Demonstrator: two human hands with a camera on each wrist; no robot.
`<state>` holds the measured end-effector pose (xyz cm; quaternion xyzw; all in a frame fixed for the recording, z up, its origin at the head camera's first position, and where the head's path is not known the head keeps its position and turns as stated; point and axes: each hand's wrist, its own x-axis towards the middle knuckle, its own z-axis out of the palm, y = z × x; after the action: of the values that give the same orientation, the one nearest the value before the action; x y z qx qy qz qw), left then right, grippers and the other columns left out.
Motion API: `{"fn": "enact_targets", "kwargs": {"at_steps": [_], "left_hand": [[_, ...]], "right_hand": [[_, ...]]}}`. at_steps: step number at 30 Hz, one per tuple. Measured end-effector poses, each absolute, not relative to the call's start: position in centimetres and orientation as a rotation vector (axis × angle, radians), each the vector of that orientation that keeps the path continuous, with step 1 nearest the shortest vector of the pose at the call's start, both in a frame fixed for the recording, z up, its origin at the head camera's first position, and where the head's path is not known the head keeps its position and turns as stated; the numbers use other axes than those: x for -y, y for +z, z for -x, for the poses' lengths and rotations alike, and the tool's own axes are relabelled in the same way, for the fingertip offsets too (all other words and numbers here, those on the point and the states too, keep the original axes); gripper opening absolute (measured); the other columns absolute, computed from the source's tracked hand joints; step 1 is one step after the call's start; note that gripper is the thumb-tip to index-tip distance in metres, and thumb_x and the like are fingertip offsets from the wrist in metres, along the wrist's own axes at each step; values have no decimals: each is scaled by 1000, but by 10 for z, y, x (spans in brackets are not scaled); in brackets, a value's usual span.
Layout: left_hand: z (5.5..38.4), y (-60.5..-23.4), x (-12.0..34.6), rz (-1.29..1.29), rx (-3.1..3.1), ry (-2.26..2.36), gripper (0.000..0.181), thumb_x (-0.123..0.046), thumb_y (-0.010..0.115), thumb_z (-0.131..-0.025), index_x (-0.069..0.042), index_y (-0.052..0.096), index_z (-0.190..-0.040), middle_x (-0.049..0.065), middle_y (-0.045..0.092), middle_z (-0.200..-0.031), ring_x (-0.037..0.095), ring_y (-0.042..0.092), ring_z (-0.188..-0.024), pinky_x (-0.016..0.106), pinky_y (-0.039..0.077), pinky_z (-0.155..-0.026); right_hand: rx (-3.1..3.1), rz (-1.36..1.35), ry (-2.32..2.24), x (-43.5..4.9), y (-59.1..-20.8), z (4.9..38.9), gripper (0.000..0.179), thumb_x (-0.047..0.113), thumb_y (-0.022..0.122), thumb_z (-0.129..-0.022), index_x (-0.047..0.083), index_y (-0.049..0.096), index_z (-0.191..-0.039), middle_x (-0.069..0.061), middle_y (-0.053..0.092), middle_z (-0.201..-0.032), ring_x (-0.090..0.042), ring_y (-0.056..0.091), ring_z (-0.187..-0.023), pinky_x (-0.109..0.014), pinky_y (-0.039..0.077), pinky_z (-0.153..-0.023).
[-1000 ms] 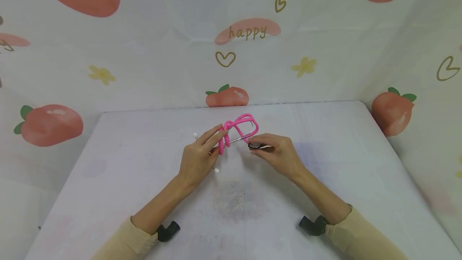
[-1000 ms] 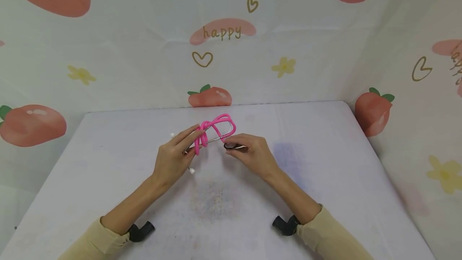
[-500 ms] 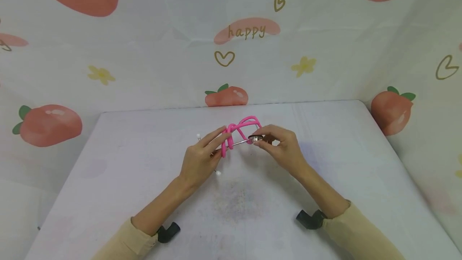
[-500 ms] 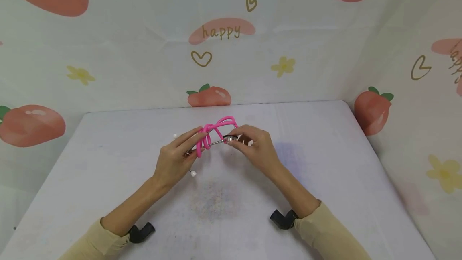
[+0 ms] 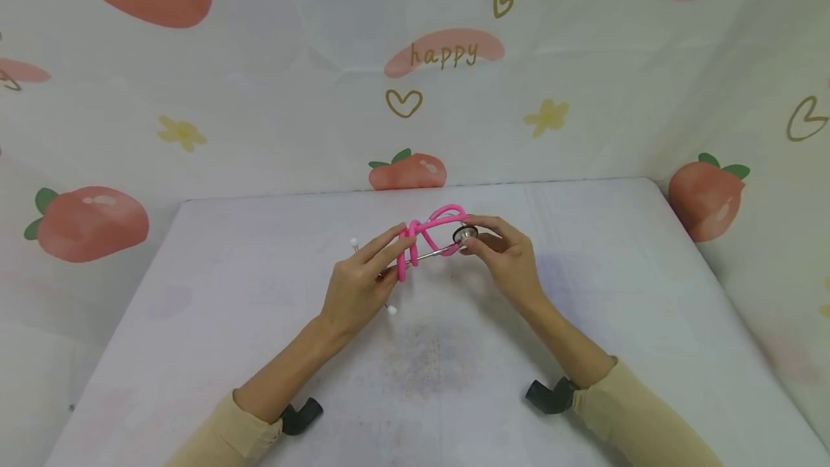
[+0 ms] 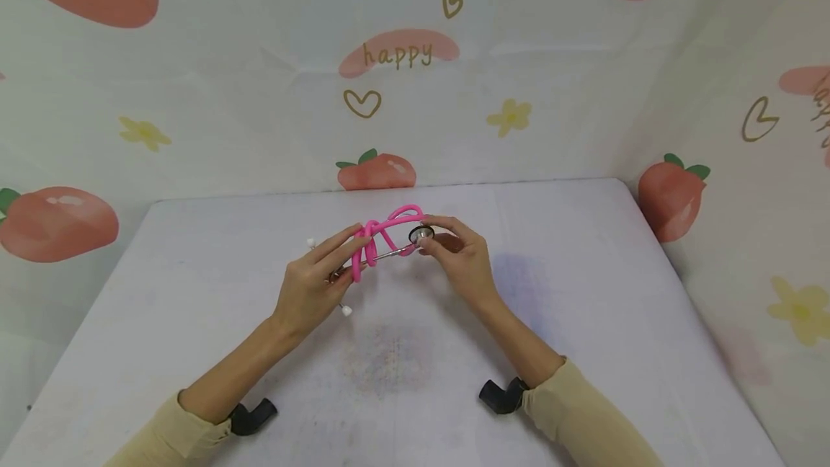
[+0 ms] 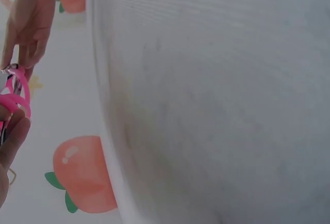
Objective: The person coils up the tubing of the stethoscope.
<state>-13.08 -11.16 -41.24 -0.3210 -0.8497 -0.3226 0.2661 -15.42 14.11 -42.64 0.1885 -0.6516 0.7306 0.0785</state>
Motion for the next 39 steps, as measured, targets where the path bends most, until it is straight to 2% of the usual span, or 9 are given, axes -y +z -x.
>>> {"fn": "enact_targets", "kwargs": {"at_steps": [5, 10, 13, 18, 21, 24, 31, 35, 39], "left_hand": [[130, -412, 111, 900, 2291, -863, 53, -2, 81, -81, -14, 67, -131, 6, 61, -137, 20, 72, -97, 22, 56, -62], [131, -413, 111, 920, 2297, -850, 53, -2, 81, -81, -14, 67, -130, 6, 60, -138, 20, 73, -91, 21, 55, -62], [131, -413, 111, 937, 2305, -836, 54, 0, 80, -81, -14, 66, -131, 7, 60, -138, 16, 71, -79, 19, 54, -60], [132, -414, 111, 987, 2327, -810, 57, 3, 72, -83, -12, 62, -137, 8, 58, -140, 10, 57, -57, 16, 46, -53], [131, -414, 112, 1023, 2340, -805, 61, 1, 64, -82, -11, 56, -142, 9, 55, -143, 8, 57, -58, 16, 43, -51], [131, -415, 114, 1074, 2342, -800, 65, -3, 62, -81, -8, 51, -145, 10, 52, -146, 9, 67, -67, 18, 52, -57], [130, -416, 116, 1156, 2351, -745, 72, -15, 77, -85, -4, 44, -148, 10, 44, -153, 15, 73, -88, 25, 58, -73], [130, -416, 116, 1149, 2358, -758, 83, -15, 86, -78, -5, 45, -149, 9, 50, -148, 17, 72, -98, 26, 57, -79], [129, -417, 114, 1137, 2348, -783, 90, -15, 91, -70, -7, 45, -148, 8, 57, -141, 18, 73, -93, 26, 58, -77]], "right_hand": [[1925, -492, 2281, -145, -423, 157, 43, -7, 70, -88, -8, 48, -124, -13, 61, -119, -20, 70, -83, -34, 59, -79], [2094, -343, 2383, -151, -419, 158, 44, 3, 72, -90, -4, 57, -130, -8, 69, -112, -17, 70, -90, -32, 57, -85], [2148, -280, 2447, -153, -418, 160, 45, 5, 72, -91, -6, 56, -132, -6, 71, -105, -15, 68, -93, -31, 56, -87], [2160, -238, 2495, -154, -419, 161, 47, 3, 71, -91, -9, 54, -134, -4, 70, -104, -13, 66, -93, -29, 56, -86], [2150, -222, 2524, -155, -420, 162, 48, 2, 70, -91, -9, 53, -135, -3, 69, -104, -13, 65, -93, -27, 56, -85], [2151, -220, 2549, -157, -420, 163, 49, 0, 68, -92, -10, 51, -136, -3, 68, -104, -12, 64, -92, -25, 56, -84], [2314, -197, 2449, -163, -417, 162, 50, 4, 72, -90, -7, 53, -135, -4, 66, -103, -11, 63, -89, -24, 55, -82], [2438, -203, 2324, -164, -415, 161, 51, 14, 78, -88, -1, 58, -132, -8, 67, -102, -15, 64, -89, -25, 56, -83], [2489, -201, 2248, -163, -414, 160, 49, 18, 80, -85, 3, 63, -129, -9, 66, -97, -18, 65, -87, -28, 57, -82]]}}
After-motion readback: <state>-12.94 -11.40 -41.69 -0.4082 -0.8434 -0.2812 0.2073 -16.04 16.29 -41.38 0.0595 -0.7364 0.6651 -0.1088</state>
